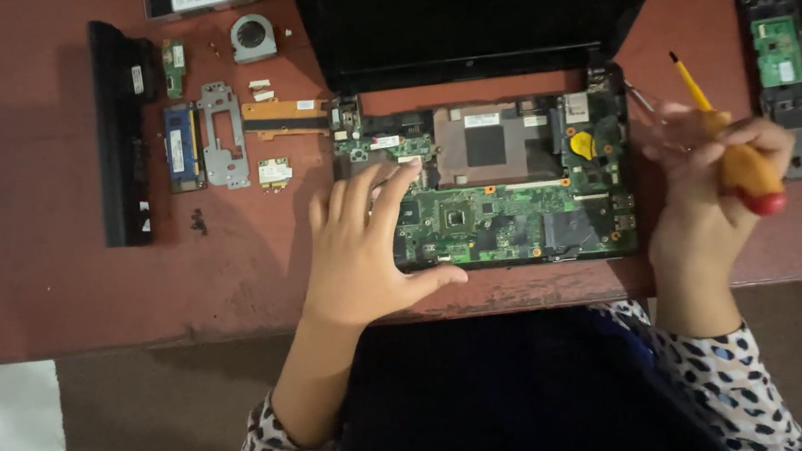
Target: Disassembling a laptop to access and manipulate internal components like the motherboard and ribbon cables using a screwdriver.
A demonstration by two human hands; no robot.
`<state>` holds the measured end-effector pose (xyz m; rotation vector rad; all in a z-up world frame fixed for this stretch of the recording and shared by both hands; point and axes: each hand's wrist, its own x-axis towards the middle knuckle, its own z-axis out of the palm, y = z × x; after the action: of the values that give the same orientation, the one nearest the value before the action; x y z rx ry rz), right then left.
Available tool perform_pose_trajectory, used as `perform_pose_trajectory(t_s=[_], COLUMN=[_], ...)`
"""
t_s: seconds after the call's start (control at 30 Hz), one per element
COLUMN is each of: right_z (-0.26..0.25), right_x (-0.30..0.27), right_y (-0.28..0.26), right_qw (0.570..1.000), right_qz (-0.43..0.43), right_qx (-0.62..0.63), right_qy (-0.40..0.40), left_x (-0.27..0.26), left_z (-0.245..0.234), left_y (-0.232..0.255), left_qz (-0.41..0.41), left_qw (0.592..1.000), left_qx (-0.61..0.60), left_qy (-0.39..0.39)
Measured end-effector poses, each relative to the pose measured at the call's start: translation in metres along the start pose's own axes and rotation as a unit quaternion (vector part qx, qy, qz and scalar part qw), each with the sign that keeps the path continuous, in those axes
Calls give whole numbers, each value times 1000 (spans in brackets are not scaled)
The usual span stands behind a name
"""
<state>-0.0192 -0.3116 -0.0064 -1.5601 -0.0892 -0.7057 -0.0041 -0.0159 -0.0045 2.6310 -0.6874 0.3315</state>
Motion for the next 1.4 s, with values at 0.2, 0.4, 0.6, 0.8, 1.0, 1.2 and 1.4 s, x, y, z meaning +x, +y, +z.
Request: perform_pose_trajectory(t_s=[0.2, 0.4, 0.6, 0.8, 1.0, 1.2, 1.4], right_z=[4, 10, 16, 11, -1, -21, -23], right_x=[3, 15, 18, 16, 20, 32, 49], right_y=[-9, -20, -23, -27, -32, -15, -27], right_qw=[984, 943, 956, 957, 935, 881, 839], right_qz=[-105, -99, -37, -49, -29, -79, 3], right_qx=[-77, -225, -201, -211, -285, -355, -372], right_qy=[-122, -225, -213, -194, -211, -301, -396], left_x=[-4, -8, -9, -5, -3, 0, 0], left_z=[1, 3, 6, 10, 7, 5, 5], left_y=[2, 1, 3, 8, 9, 9, 9], left_qz=[24, 51, 49, 73, 70, 60, 52], left_qw=[999, 997, 998, 995, 996, 997, 998], left_qx=[27, 41, 24, 49, 15, -11, -9], left_qy=[22, 47, 19, 41, 49, 47, 41])
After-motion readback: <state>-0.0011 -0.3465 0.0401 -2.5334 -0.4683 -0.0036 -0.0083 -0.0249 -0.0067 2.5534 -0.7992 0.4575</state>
